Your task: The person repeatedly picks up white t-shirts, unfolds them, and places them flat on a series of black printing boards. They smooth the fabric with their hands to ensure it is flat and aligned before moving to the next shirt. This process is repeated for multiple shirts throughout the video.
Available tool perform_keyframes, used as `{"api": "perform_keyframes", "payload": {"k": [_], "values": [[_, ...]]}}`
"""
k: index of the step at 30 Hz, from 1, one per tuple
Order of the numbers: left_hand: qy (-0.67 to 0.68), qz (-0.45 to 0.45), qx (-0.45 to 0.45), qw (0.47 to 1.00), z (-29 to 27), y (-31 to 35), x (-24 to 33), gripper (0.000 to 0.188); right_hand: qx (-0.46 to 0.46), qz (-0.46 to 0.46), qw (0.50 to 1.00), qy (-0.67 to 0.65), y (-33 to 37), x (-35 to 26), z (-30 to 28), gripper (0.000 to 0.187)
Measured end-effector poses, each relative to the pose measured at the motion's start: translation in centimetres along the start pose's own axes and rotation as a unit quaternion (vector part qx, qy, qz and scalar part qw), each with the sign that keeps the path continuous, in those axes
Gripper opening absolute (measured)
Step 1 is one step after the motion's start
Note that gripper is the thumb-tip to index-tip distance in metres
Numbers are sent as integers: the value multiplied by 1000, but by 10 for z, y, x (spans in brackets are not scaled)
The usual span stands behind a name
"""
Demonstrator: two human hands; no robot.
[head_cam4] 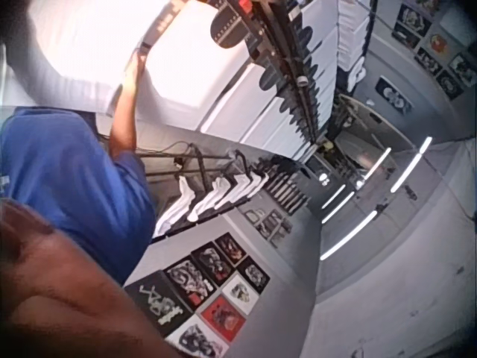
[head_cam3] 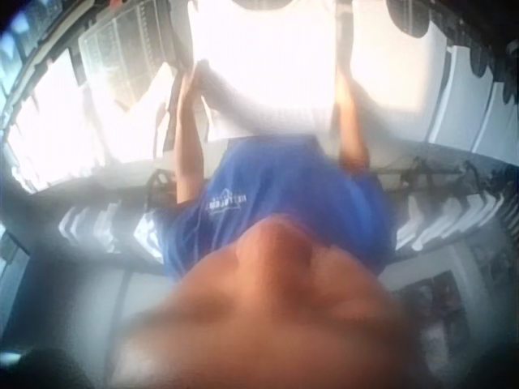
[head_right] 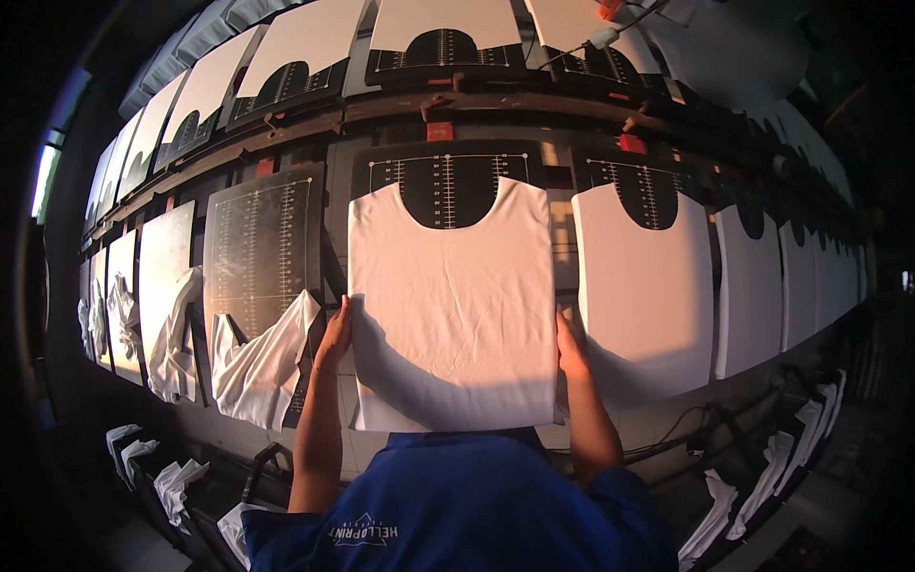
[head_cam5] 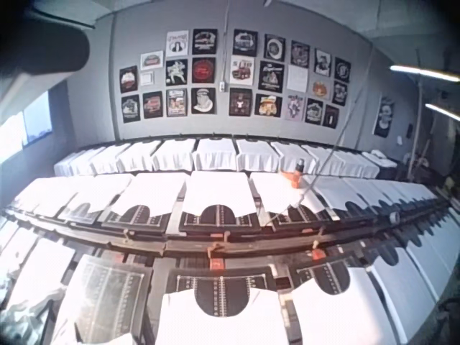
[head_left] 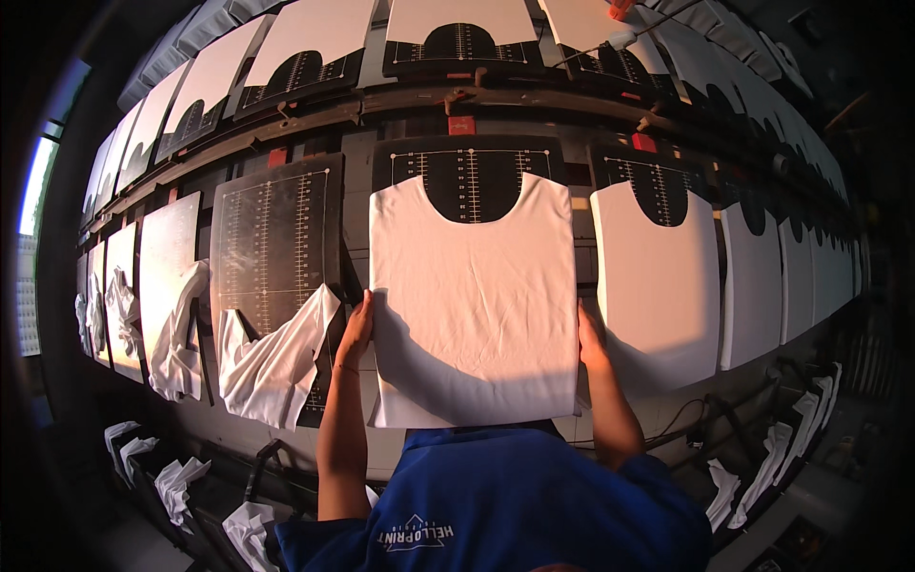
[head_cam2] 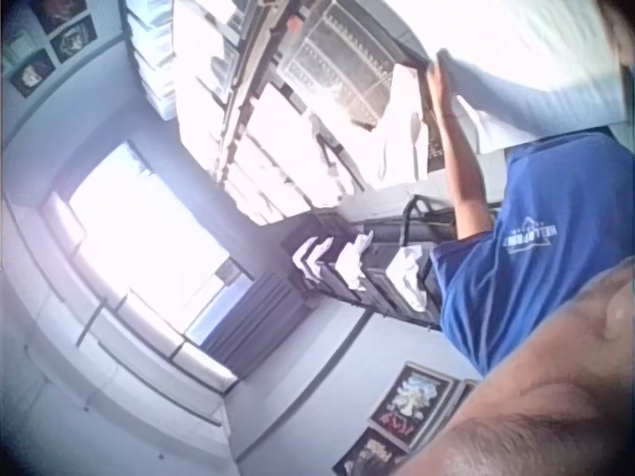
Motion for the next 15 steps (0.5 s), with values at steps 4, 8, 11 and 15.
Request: {"api": "perform_keyframes", "payload": {"k": [4, 8, 11, 15], "values": [[-247, 158, 72, 953, 0, 35, 18, 40, 128, -149, 978, 66, 7, 4, -21, 51], [-342, 166, 109, 918, 8, 71, 59, 29, 182, -250, 906, 290, 42, -42, -7, 35], [-391, 177, 157, 889, -1, 73, 48, 23, 148, -281, 898, 303, 42, -45, -7, 35], [-343, 316, 235, 853, 20, 90, 27, 22, 201, -260, 882, 338, 49, -26, -13, 49]]}}
Point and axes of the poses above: each hand's wrist, its own y-axis away from the middle knuckle, its own z-axis out of the palm, x = y × z, the point moved 2 cm from there along -y, towards the middle knuckle
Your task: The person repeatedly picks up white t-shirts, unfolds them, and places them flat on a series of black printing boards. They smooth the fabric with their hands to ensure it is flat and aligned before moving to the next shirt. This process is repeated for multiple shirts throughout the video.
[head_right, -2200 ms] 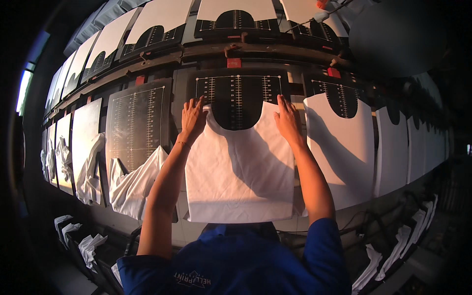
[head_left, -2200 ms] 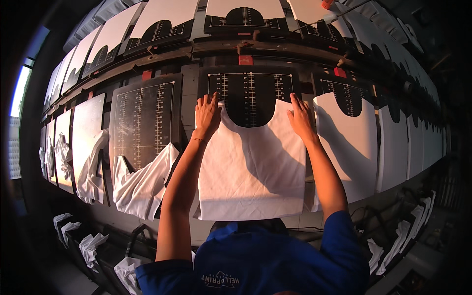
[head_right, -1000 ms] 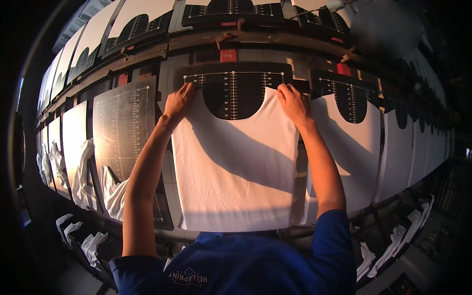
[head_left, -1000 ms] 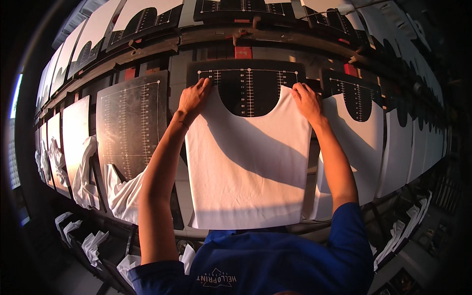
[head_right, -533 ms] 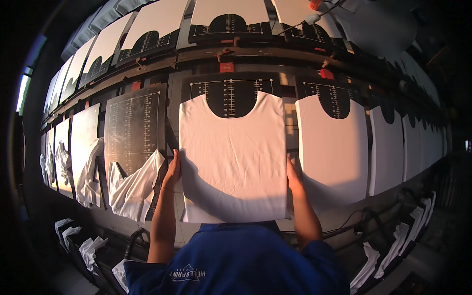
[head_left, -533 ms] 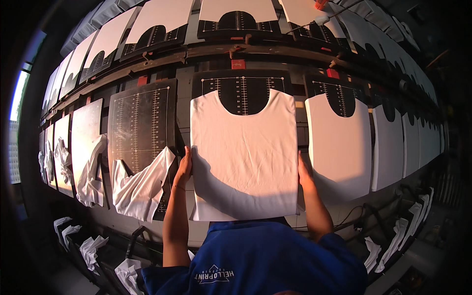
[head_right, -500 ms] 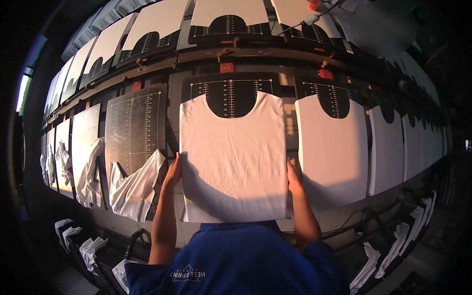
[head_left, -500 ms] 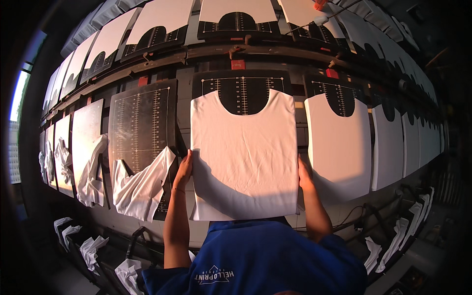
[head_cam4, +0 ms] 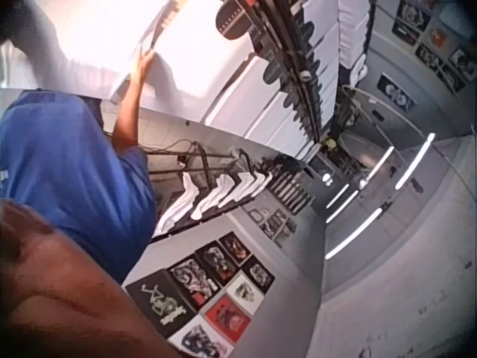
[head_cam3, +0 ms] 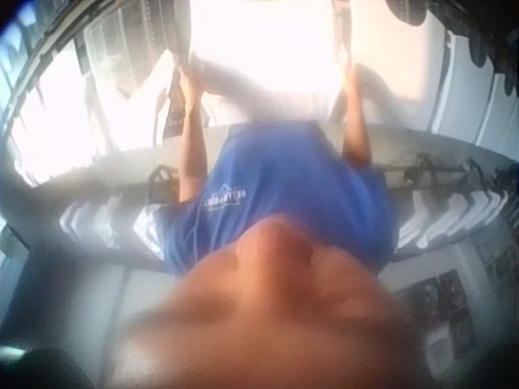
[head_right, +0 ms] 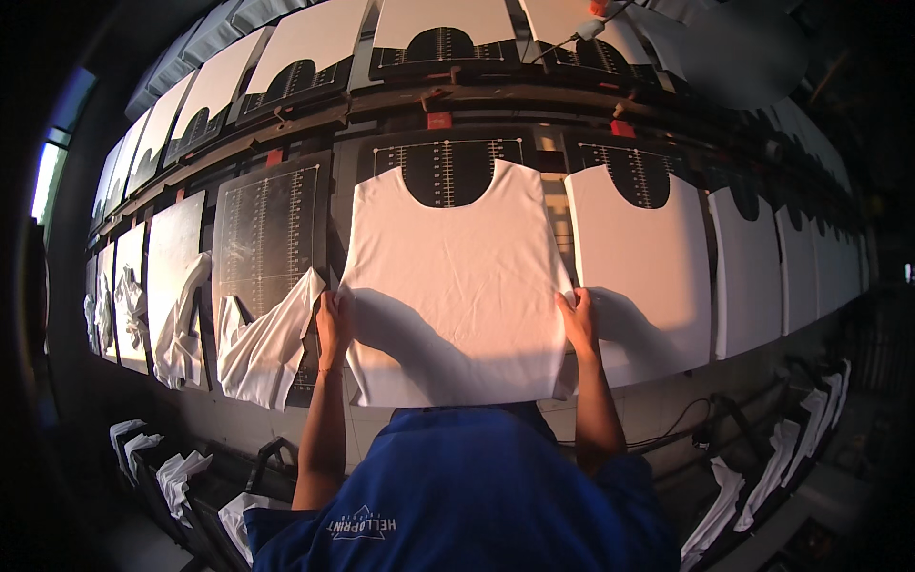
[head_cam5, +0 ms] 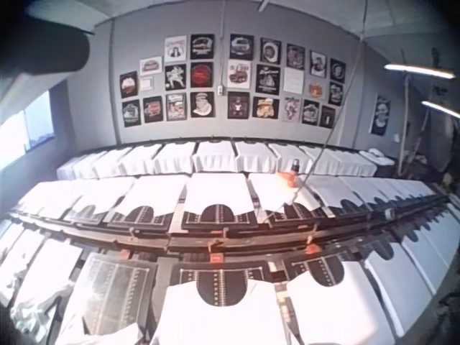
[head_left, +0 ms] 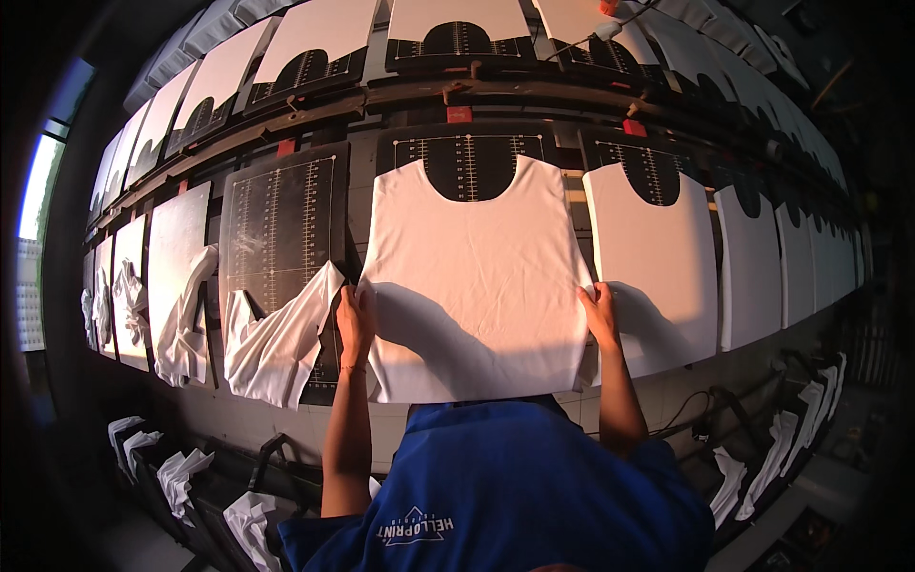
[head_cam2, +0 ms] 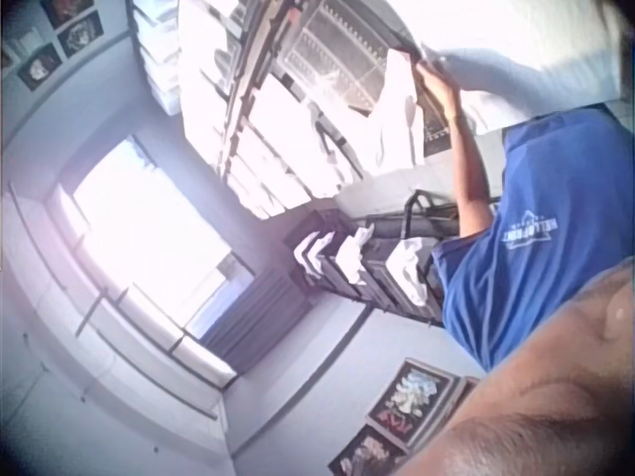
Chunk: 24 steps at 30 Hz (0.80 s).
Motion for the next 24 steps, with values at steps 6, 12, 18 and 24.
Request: {"api": "perform_keyframes", "payload": {"k": [6, 12, 18, 24], "values": [[338, -299, -118, 884, 18, 134, -87, 46, -197, 355, 808, -427, 115, 111, 20, 58], [211, -135, -113, 961, -5, 162, -68, 42, -182, 372, 682, -602, 158, 133, 3, 53], [334, -151, -76, 927, 8, 161, -72, 23, -212, 358, 672, -612, 159, 116, -8, 51], [307, -163, -234, 908, 18, 160, -84, 45, -370, 20, 903, -219, 157, 145, -7, 57]]}}
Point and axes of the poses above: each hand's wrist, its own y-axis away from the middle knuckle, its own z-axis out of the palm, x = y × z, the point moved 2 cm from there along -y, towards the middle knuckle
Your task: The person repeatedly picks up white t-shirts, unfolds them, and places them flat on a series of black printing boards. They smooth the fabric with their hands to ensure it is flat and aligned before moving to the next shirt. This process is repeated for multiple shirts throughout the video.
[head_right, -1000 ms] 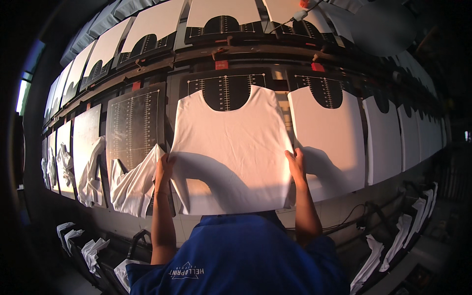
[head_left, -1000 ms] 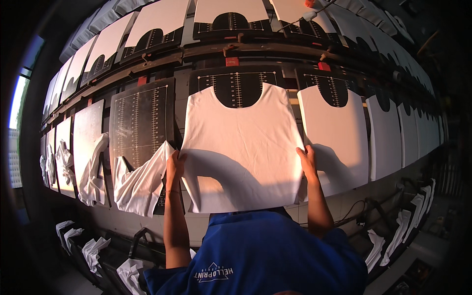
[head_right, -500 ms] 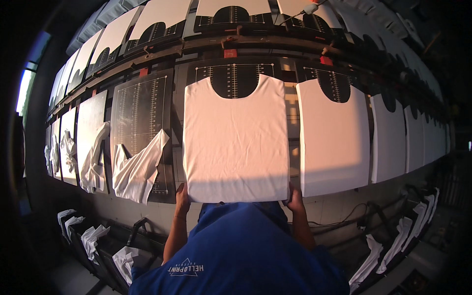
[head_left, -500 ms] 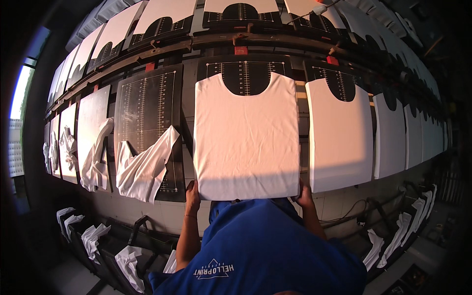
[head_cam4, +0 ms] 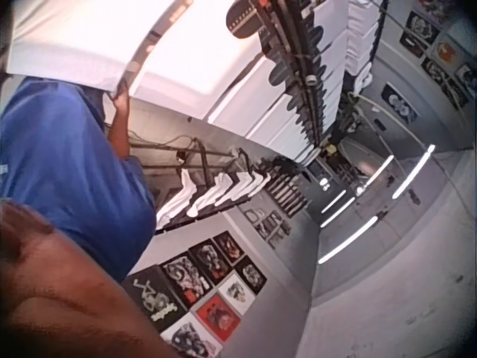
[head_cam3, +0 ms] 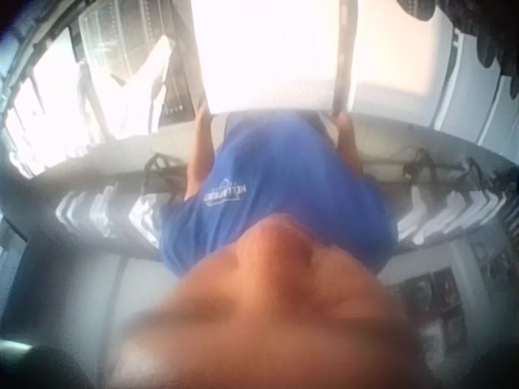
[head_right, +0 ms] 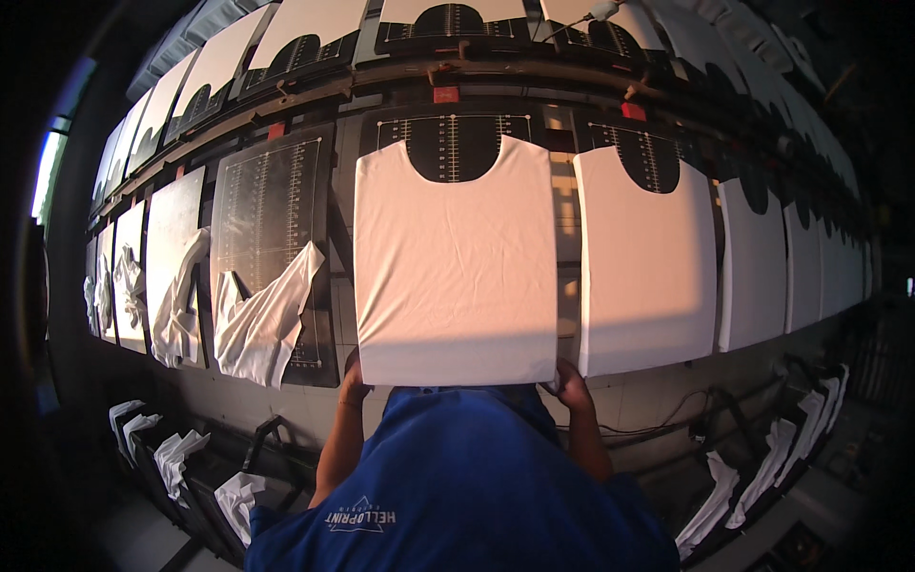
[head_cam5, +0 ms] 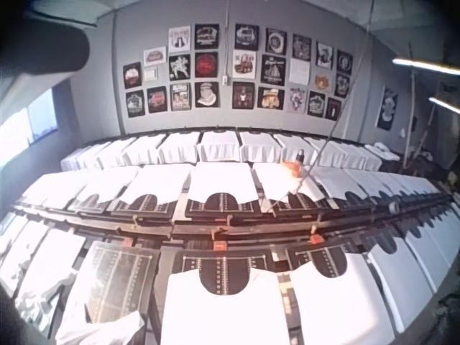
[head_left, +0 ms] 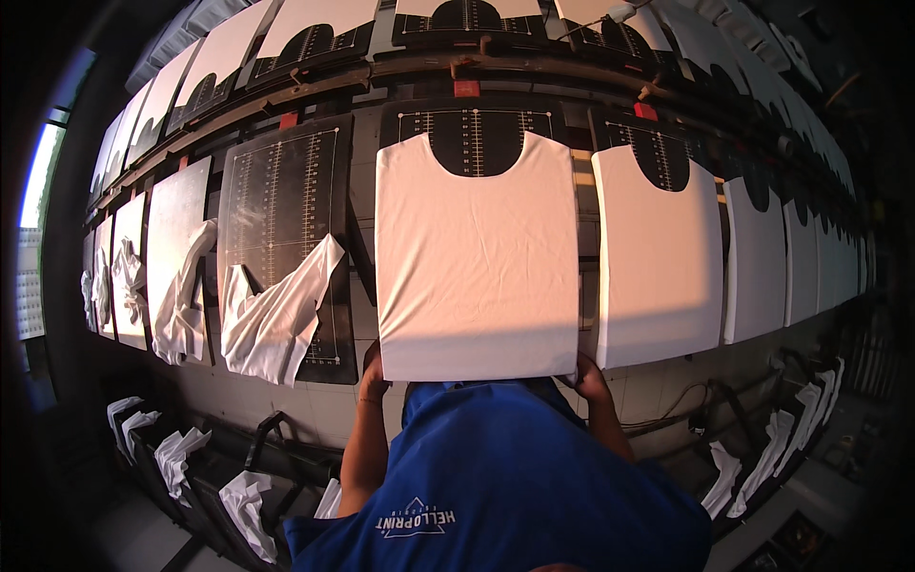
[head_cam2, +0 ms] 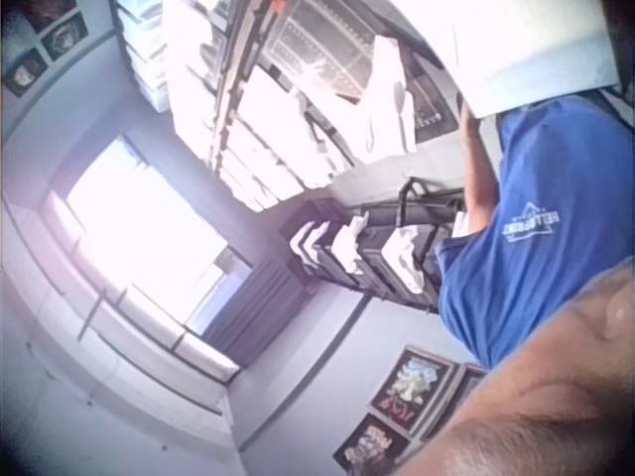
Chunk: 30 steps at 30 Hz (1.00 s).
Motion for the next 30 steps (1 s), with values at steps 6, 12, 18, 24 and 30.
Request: {"api": "perform_keyframes", "payload": {"k": [6, 12, 18, 24, 30], "values": [[287, -110, -48, 950, 2, -106, 64, 78, 181, 172, 920, -302, -109, -79, -2, 69], [379, -87, 22, 921, -1, -140, 28, 62, 148, 84, 950, -262, -158, -119, -12, 66], [415, -118, -68, 900, 7, -118, 20, 62, 218, 93, 936, -259, -151, -100, -16, 62], [387, -160, -53, 906, 15, -68, 8, 61, 425, -13, 898, 110, -136, -112, -14, 43], [386, -219, 1, 896, 18, -52, 49, 65, -130, -301, 697, 638, -161, -200, 110, 63]]}}
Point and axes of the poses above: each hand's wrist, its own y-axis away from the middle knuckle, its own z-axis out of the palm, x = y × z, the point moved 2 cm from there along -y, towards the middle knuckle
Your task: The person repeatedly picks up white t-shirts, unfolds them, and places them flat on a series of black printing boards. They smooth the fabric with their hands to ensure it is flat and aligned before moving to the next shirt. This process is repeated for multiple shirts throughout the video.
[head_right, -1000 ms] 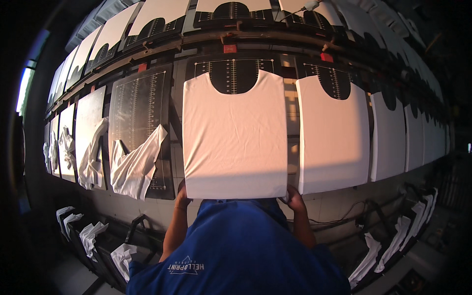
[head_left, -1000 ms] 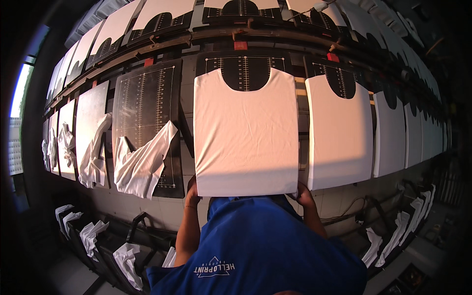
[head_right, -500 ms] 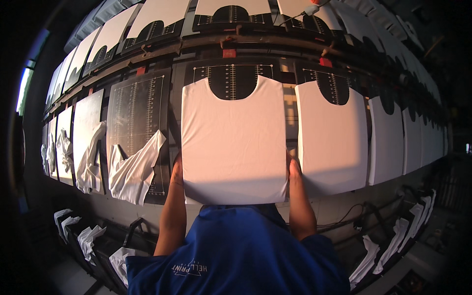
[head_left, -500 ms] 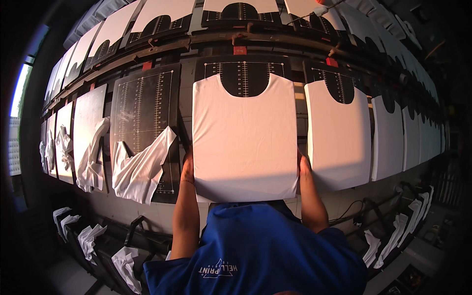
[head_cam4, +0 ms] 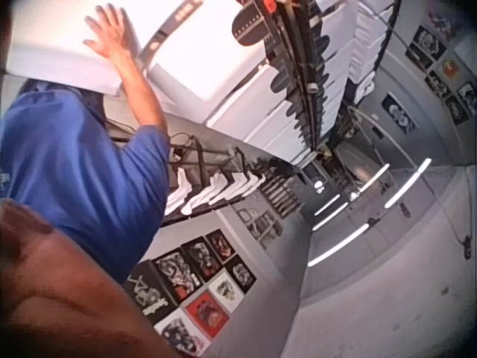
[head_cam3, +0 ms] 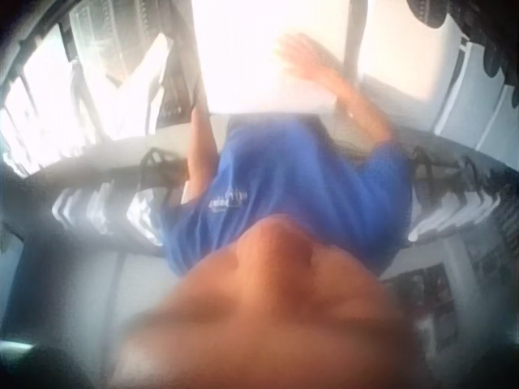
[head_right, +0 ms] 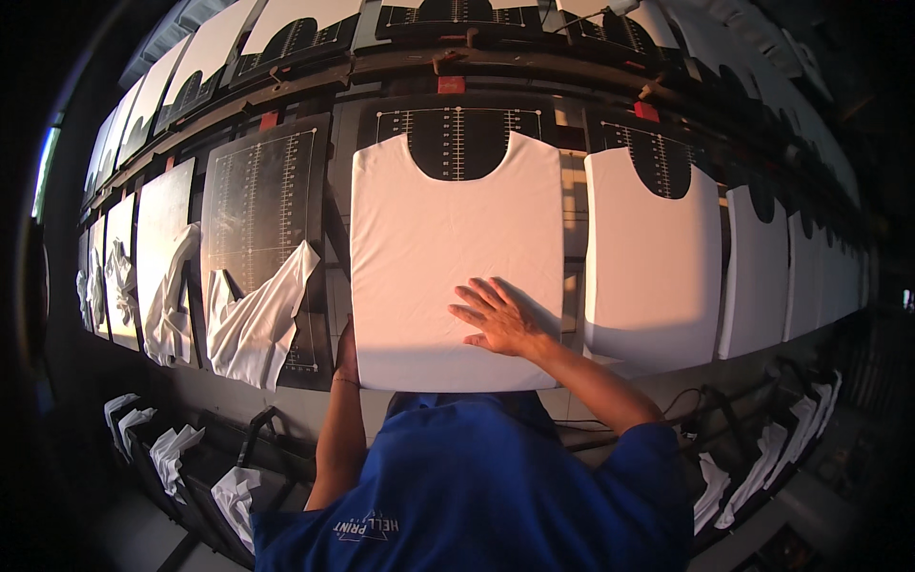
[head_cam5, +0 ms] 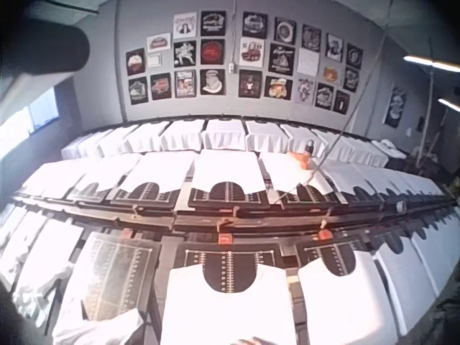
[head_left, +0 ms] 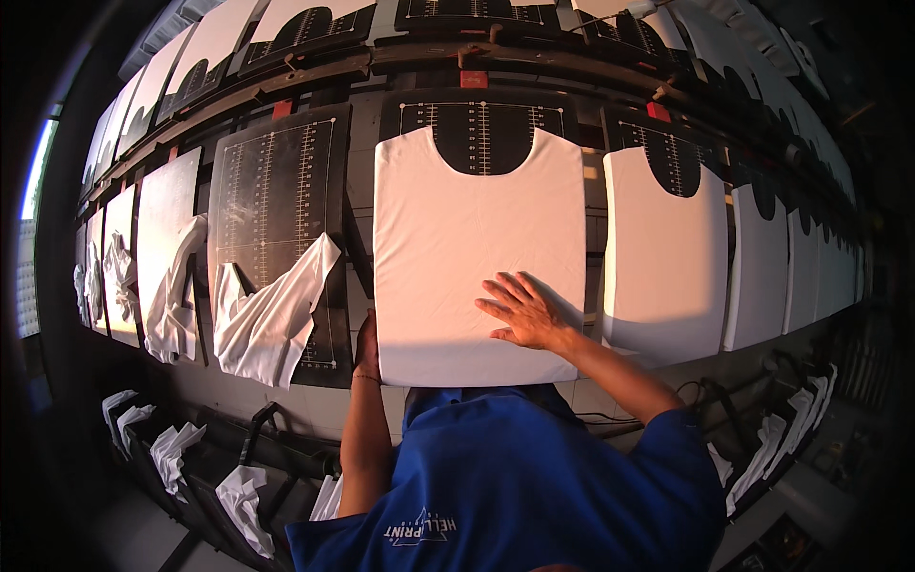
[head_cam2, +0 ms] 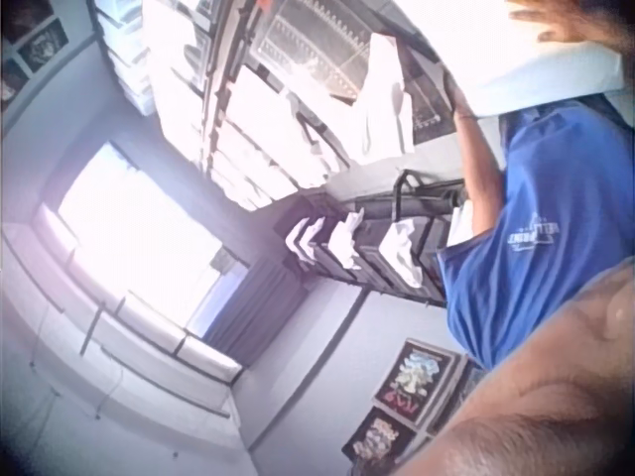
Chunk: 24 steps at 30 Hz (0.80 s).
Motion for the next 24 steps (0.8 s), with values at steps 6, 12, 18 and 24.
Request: {"api": "perform_keyframes", "payload": {"k": [6, 12, 18, 24], "values": [[-64, 21, 26, 997, -49, 6, -32, 64, 233, 281, 926, 101, -104, 141, -23, 68], [-274, 34, 254, 927, -158, 79, -116, 46, -97, -202, 974, -24, -99, -43, 25, 70], [-126, 38, 353, 926, -211, 159, -219, 38, 100, -78, 991, 47, -279, 115, -22, 73], [-310, -9, 259, 915, -140, 160, -214, 40, 150, -45, 988, -14, -310, 8, 43, 92]]}}
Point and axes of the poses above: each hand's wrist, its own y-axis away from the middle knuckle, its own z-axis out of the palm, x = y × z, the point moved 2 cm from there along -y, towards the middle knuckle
